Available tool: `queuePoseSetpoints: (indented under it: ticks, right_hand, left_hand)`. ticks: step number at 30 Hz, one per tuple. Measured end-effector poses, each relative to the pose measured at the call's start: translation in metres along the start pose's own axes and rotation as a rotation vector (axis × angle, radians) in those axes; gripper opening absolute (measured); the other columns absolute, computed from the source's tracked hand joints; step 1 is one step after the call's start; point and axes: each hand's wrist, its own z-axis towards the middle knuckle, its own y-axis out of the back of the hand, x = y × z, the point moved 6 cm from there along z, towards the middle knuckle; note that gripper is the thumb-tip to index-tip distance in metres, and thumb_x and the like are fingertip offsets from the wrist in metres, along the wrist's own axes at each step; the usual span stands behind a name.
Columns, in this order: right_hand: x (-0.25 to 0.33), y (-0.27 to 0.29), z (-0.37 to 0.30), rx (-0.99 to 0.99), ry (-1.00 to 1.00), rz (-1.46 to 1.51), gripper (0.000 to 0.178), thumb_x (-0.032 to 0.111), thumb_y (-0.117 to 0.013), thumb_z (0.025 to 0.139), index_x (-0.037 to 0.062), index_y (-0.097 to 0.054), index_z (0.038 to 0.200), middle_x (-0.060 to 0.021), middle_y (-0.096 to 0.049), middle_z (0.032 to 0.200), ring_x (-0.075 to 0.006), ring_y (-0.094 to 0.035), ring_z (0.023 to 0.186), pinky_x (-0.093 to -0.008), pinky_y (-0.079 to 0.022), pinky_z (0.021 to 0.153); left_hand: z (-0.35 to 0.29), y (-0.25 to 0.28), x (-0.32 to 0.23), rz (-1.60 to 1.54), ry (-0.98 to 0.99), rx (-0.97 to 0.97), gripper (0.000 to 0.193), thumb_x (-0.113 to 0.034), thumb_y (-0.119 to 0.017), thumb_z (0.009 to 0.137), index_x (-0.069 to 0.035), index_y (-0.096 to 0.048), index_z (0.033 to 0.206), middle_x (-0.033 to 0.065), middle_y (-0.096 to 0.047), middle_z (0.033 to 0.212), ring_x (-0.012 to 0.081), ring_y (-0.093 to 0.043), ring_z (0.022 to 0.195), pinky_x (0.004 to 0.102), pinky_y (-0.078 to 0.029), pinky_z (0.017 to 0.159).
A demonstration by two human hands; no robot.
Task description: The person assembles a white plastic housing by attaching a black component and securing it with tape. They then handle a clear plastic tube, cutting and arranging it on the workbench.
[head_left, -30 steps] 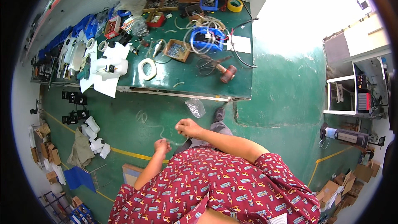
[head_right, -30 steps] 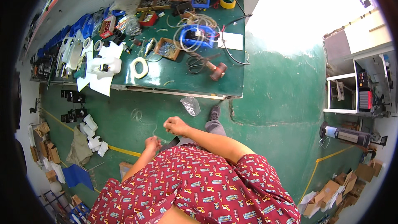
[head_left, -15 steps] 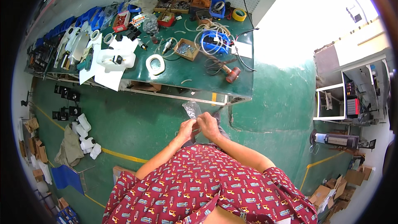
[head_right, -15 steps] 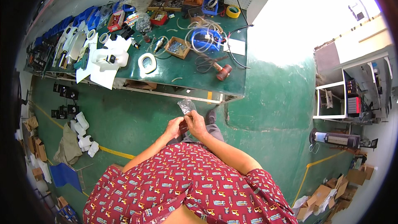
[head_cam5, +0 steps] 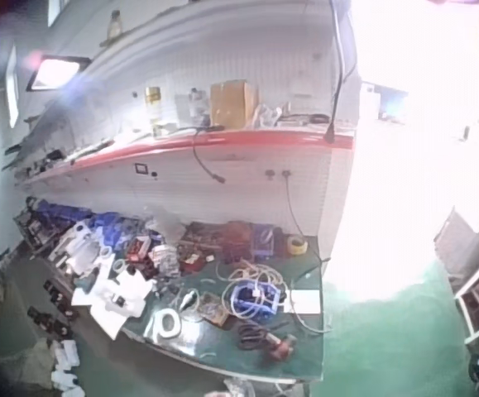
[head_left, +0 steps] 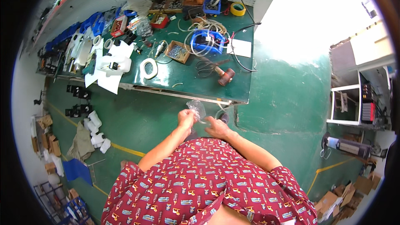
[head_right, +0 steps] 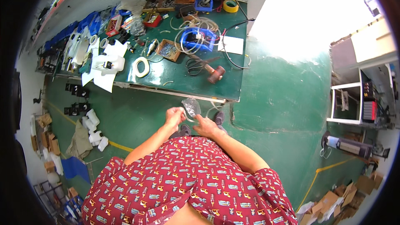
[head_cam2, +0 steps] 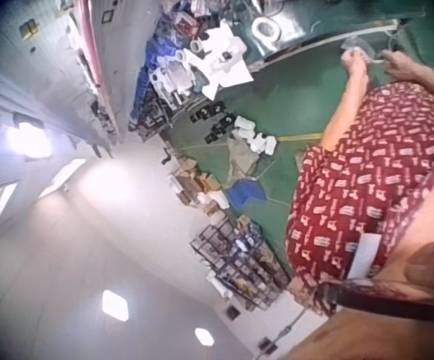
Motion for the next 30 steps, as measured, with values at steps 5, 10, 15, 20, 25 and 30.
queuePoseSetpoints:
  ticks: [5,10,15,20,25,30]
  right_hand:
    - [-0.071,0.033,-0.02,0.138,-0.067,0.26,0.03,0.024,-0.066,0.098,-0.0026,-0.065,0.112,-0.0144,-0.066,0.08,-0.0231,-0.065,0.072,-0.0382,-0.053,0.067]
    - [-0.09,0.084,-0.04,0.081,-0.247,0.563,0.023,0.02,-0.065,0.102,-0.0032,-0.067,0.105,-0.0016,-0.063,0.078,-0.0101,-0.058,0.07,-0.0288,-0.05,0.063]
    - [-0.131,0.114,-0.038,-0.088,-0.265,0.493,0.022,0.016,-0.067,0.098,-0.0051,-0.069,0.102,-0.0042,-0.066,0.077,-0.0098,-0.059,0.069,-0.0285,-0.051,0.064]
    - [-0.144,0.136,-0.023,-0.205,-0.278,0.44,0.019,0.013,-0.068,0.096,-0.005,-0.069,0.101,-0.0049,-0.069,0.079,-0.011,-0.062,0.074,-0.0295,-0.051,0.068]
    - [-0.154,0.157,-0.018,-0.292,-0.362,0.217,0.018,0.012,-0.07,0.092,-0.0027,-0.071,0.101,-0.0131,-0.072,0.083,-0.0165,-0.065,0.074,-0.0328,-0.053,0.07]
    - [-0.164,0.164,-0.01,-0.439,-0.26,0.14,0.015,0.011,-0.07,0.09,-0.0016,-0.069,0.098,-0.0213,-0.072,0.087,-0.033,-0.072,0.08,-0.0405,-0.056,0.073]
  left_hand:
    - [0.04,0.028,-0.042,-0.018,-0.148,-0.231,0.023,-0.016,-0.06,0.103,-0.003,-0.067,0.085,0.0034,-0.064,0.072,0.0113,-0.058,0.056,0.0284,-0.053,0.052]
    - [0.084,0.06,-0.05,0.036,-0.14,-0.456,0.025,-0.017,-0.061,0.102,-0.001,-0.064,0.083,0.0046,-0.063,0.07,0.0113,-0.056,0.052,0.0275,-0.05,0.046]
    - [0.119,0.035,-0.04,0.011,-0.134,-0.486,0.025,-0.016,-0.068,0.098,0.0,-0.064,0.079,0.0047,-0.061,0.064,0.012,-0.056,0.05,0.0302,-0.045,0.044]
    - [0.155,0.049,-0.016,0.325,-0.196,-0.612,0.037,-0.024,-0.074,0.09,0.002,-0.065,0.066,0.0103,-0.062,0.06,0.0202,-0.06,0.054,0.0416,-0.048,0.057]
    - [0.162,0.044,-0.03,0.636,-0.197,-0.59,0.043,-0.033,-0.067,0.084,0.003,-0.061,0.062,0.0145,-0.055,0.056,0.0257,-0.056,0.054,0.0483,-0.046,0.06]
    - [0.186,0.072,-0.005,0.433,-0.231,-0.572,0.038,-0.023,-0.072,0.093,-0.004,-0.063,0.061,-0.0002,-0.055,0.054,0.011,-0.046,0.042,0.0344,-0.035,0.042]
